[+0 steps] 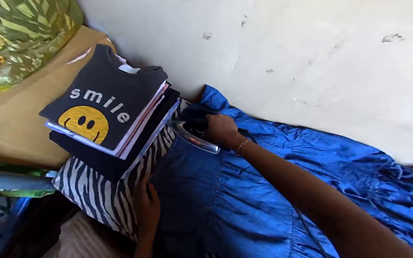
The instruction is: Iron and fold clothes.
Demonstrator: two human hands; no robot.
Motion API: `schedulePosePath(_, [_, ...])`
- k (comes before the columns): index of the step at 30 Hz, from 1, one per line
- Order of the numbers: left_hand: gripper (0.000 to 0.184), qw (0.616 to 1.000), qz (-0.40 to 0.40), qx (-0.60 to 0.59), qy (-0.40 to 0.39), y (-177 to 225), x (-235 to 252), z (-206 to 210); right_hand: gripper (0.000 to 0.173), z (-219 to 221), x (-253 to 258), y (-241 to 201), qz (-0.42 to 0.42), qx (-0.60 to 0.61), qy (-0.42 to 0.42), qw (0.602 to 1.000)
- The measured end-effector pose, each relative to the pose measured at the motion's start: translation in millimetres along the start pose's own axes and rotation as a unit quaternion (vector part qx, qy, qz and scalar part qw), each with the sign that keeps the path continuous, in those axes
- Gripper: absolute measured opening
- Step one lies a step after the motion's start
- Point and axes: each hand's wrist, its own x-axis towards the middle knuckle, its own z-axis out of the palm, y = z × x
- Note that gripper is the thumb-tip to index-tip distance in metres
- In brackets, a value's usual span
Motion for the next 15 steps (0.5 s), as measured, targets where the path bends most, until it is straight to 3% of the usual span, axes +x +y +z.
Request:
schedulePosePath(5, [0.033, 1.000, 0.021, -0.006, 0.017, -4.3, 3.7, 1.1, 0.025, 3.1, -14.8, -14.9, 0.042, 0.097, 0.024, 0.994])
schedulePosePath(8, [0.034, 1.000, 0.024, -0.014, 0.002, -4.6, 3.2, -1.4, 0.039, 17.0, -81.9, -12.8, 0.035, 0.082, -0.072, 0.993])
schedulePosePath(10, [0.033, 0.999, 0.015, -0.024, -0.015, -5.9, 7.0, -5.5, 0.039, 39.3, -146.5, -9.2, 0.048, 0.074, -0.113, 0.990])
schedulePosePath(12, [0.033, 0.994, -0.039, -0.025, -0.095, 6.2, 17.8, -17.7, 0.036, 49.5, -181.5, -6.9, 0.077, 0.057, -0.139, 0.986])
schedulePosePath(15, [0.044, 0.950, -0.141, 0.014, -0.280, 29.1, 56.9, -37.1, 0.036, 40.5, -166.7, -21.4, 0.081, 0.069, -0.122, 0.987])
